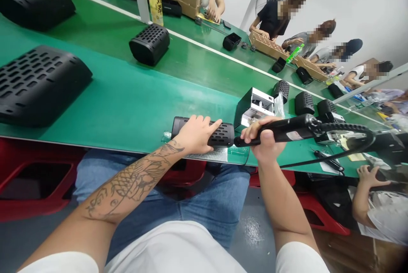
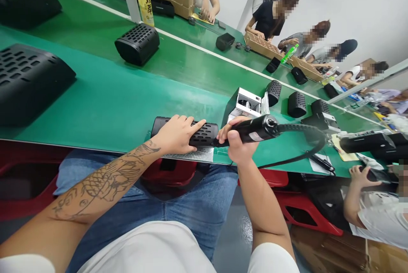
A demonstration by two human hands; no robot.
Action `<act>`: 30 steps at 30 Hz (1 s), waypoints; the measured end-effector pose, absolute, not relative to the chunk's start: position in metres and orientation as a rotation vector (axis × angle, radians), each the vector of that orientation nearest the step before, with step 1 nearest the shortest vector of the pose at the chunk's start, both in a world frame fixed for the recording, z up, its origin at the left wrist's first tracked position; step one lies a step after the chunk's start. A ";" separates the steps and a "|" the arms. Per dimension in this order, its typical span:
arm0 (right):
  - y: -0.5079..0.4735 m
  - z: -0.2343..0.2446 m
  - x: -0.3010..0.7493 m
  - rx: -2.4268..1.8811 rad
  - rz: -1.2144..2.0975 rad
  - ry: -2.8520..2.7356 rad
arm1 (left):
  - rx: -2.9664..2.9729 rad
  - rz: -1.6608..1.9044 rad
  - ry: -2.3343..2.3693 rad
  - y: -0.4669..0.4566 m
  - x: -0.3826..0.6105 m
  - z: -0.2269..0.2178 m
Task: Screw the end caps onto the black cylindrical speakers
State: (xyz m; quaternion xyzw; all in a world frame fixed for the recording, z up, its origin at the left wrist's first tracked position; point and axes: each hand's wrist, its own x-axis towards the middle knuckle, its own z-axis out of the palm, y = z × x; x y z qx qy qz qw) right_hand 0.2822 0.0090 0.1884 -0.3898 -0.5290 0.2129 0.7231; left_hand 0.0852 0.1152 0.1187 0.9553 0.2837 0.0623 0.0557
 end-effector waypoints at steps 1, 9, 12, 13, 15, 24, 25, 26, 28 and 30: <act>0.013 0.186 0.280 -0.862 0.484 -1.172 | 2.900 0.188 0.861 0.114 0.085 0.119; 0.014 0.161 0.270 -0.887 0.642 -1.195 | 2.851 0.182 0.878 0.112 0.086 0.121; -0.001 0.177 0.277 -0.792 0.583 -1.207 | 2.862 0.242 0.799 0.119 0.085 0.118; -0.005 0.185 0.281 -0.757 0.554 -1.224 | 2.876 0.314 0.739 0.121 0.084 0.116; -0.010 0.200 0.289 -0.686 0.500 -1.267 | 2.881 0.537 0.569 0.120 0.081 0.113; -0.035 0.203 0.277 -0.583 0.486 -1.280 | 2.048 1.084 0.210 0.045 0.076 0.084; -0.039 0.202 0.272 -0.589 0.488 -1.275 | 1.982 1.093 0.206 0.040 0.077 0.080; -0.044 0.203 0.268 -0.593 0.488 -1.275 | 1.930 1.110 0.216 0.037 0.077 0.077; -0.052 0.205 0.261 -0.598 0.479 -1.282 | 1.844 1.133 0.261 0.033 0.076 0.072; -0.057 0.207 0.256 -0.604 0.476 -1.282 | 1.769 1.118 0.301 0.030 0.074 0.070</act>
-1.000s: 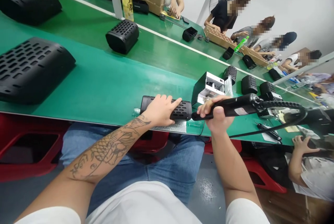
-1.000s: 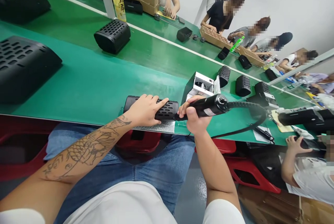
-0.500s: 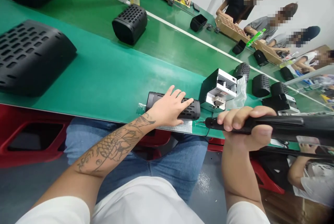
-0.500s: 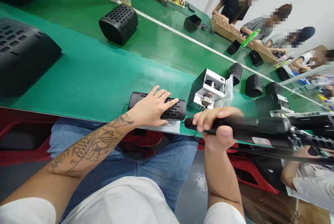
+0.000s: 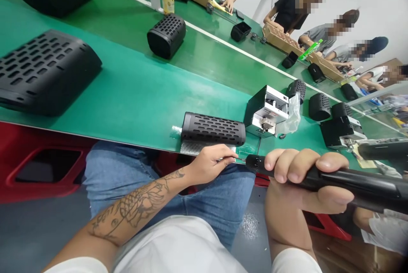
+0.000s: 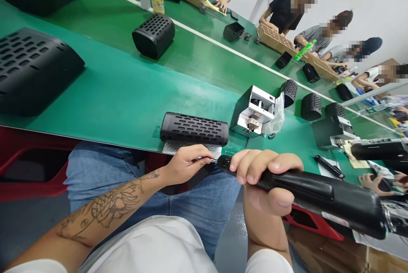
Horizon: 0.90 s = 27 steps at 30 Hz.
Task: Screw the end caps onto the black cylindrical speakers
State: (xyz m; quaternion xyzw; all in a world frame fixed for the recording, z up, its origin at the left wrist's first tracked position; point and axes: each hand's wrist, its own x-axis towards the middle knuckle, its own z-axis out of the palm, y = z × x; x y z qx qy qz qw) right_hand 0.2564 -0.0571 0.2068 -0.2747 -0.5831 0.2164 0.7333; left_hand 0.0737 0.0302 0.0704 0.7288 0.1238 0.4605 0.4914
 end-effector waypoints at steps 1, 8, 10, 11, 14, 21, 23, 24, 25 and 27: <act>-0.059 0.208 0.254 -0.608 0.478 -1.279 | 1.729 1.101 0.311 0.029 0.072 0.071; -0.076 0.215 0.232 -0.709 0.477 -1.231 | 1.117 0.839 0.319 0.017 0.062 0.082; -0.080 0.216 0.224 -0.745 0.448 -1.171 | 0.941 0.774 0.304 0.012 0.062 0.083; -0.081 0.216 0.221 -0.748 0.430 -1.158 | 0.868 0.752 0.296 0.010 0.062 0.083; -0.082 0.213 0.217 -0.721 0.400 -1.197 | 0.689 0.701 0.268 0.004 0.064 0.083; -0.098 0.196 0.215 -0.706 0.307 -1.253 | 0.437 0.579 0.216 -0.010 0.063 0.086; -0.102 0.196 0.216 -0.736 0.276 -1.259 | 0.440 0.539 0.213 -0.013 0.066 0.086; -0.100 0.197 0.218 -0.756 0.271 -1.253 | 0.458 0.508 0.218 -0.013 0.067 0.084; -0.095 0.198 0.223 -0.771 0.269 -1.250 | 0.503 0.491 0.239 -0.013 0.067 0.082; -0.075 0.200 0.237 -0.772 0.253 -1.253 | 0.731 0.603 0.374 -0.008 0.062 0.075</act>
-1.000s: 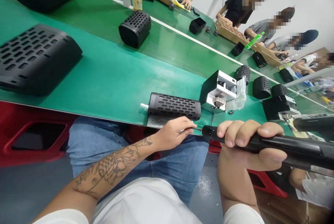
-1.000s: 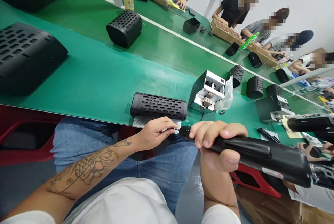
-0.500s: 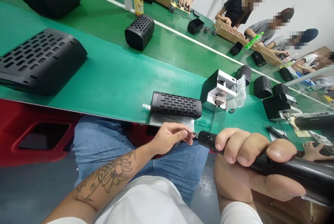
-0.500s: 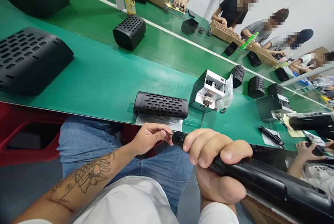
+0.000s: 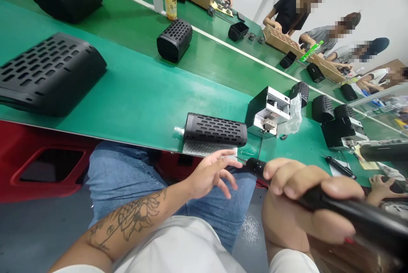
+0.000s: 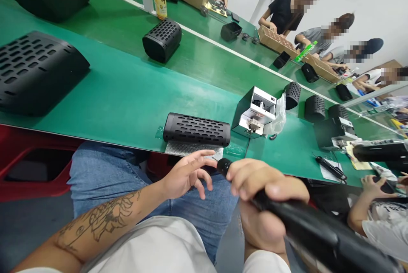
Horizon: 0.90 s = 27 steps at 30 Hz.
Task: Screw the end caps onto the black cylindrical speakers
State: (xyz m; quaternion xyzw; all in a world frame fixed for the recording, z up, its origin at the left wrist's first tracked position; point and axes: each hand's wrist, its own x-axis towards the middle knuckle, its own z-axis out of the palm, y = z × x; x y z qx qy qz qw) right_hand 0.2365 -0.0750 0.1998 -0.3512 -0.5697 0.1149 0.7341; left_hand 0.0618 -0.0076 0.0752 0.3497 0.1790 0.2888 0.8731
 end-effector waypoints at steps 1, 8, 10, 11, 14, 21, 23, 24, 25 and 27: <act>-0.062 0.199 0.245 -0.764 0.243 -1.265 | 0.931 0.748 0.469 -0.001 0.056 0.071; 0.006 0.179 0.283 -0.812 0.339 -1.127 | 2.401 1.257 0.771 0.102 -0.021 0.054; 0.008 0.174 0.282 -0.855 0.372 -1.113 | 2.421 1.070 0.758 0.123 -0.035 0.050; 0.009 0.172 0.281 -0.867 0.388 -1.110 | 2.390 0.991 0.743 0.130 -0.039 0.047; 0.011 0.170 0.279 -0.845 0.445 -1.122 | 2.284 0.872 0.704 0.138 -0.042 0.036; 0.020 0.176 0.280 -0.817 0.629 -1.265 | 2.267 0.879 0.665 0.143 -0.040 0.024; 0.023 0.177 0.279 -0.839 0.669 -1.290 | 2.268 0.888 0.647 0.145 -0.040 0.024; 0.025 0.177 0.279 -0.853 0.683 -1.294 | 2.271 0.898 0.633 0.146 -0.040 0.025; 0.026 0.177 0.279 -0.862 0.696 -1.297 | 2.274 0.907 0.620 0.147 -0.041 0.025; 0.027 0.177 0.280 -0.856 0.735 -1.311 | 2.275 0.912 0.616 0.148 -0.041 0.025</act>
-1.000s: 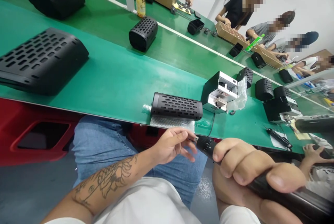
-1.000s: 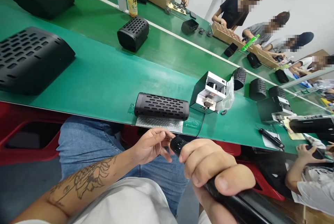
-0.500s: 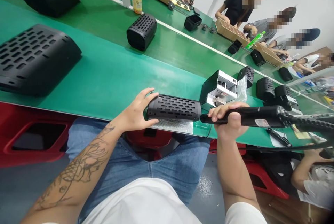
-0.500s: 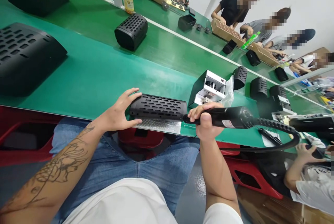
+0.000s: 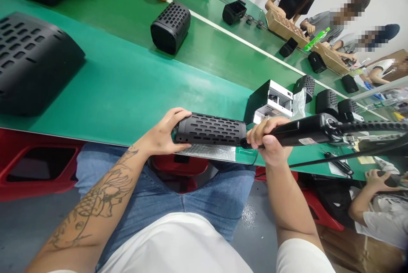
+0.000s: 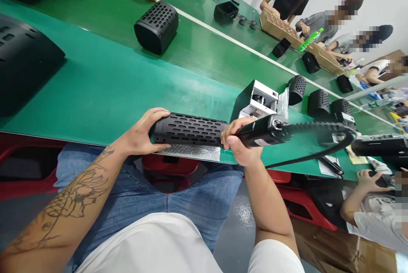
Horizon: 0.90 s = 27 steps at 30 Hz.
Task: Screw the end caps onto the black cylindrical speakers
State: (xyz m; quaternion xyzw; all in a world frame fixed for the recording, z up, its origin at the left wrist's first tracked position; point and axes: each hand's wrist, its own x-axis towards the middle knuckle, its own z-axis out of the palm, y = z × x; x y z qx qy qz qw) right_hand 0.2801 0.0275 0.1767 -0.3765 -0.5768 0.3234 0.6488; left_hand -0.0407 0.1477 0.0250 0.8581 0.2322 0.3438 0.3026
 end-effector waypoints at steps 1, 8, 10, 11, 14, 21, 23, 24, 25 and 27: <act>0.028 0.176 0.281 -0.837 0.755 -1.319 | 2.272 0.908 0.621 0.148 -0.041 0.025; 0.026 0.172 0.288 -0.789 0.802 -1.344 | 2.250 0.909 0.604 0.149 -0.039 0.025; 0.026 0.170 0.288 -0.810 0.805 -1.340 | 2.241 0.906 0.618 0.150 -0.038 0.025; 0.026 0.169 0.288 -0.820 0.807 -1.337 | 2.242 0.901 0.625 0.150 -0.039 0.025; 0.023 0.169 0.284 -0.848 0.787 -1.319 | 2.257 0.887 0.641 0.149 -0.040 0.024; 0.023 0.186 0.318 -0.883 0.529 -1.158 | 2.279 0.922 0.682 0.138 -0.040 0.023; 0.037 0.190 0.348 -0.945 0.263 -1.021 | 2.275 0.933 0.688 0.134 -0.037 0.021; 0.046 0.190 0.363 -0.983 0.150 -0.970 | 2.275 0.933 0.685 0.133 -0.035 0.020; 0.055 0.189 0.377 -1.013 0.076 -0.947 | 2.275 0.932 0.680 0.132 -0.034 0.019; 0.070 0.185 0.397 -1.051 0.016 -0.944 | 2.279 0.930 0.663 0.131 -0.031 0.018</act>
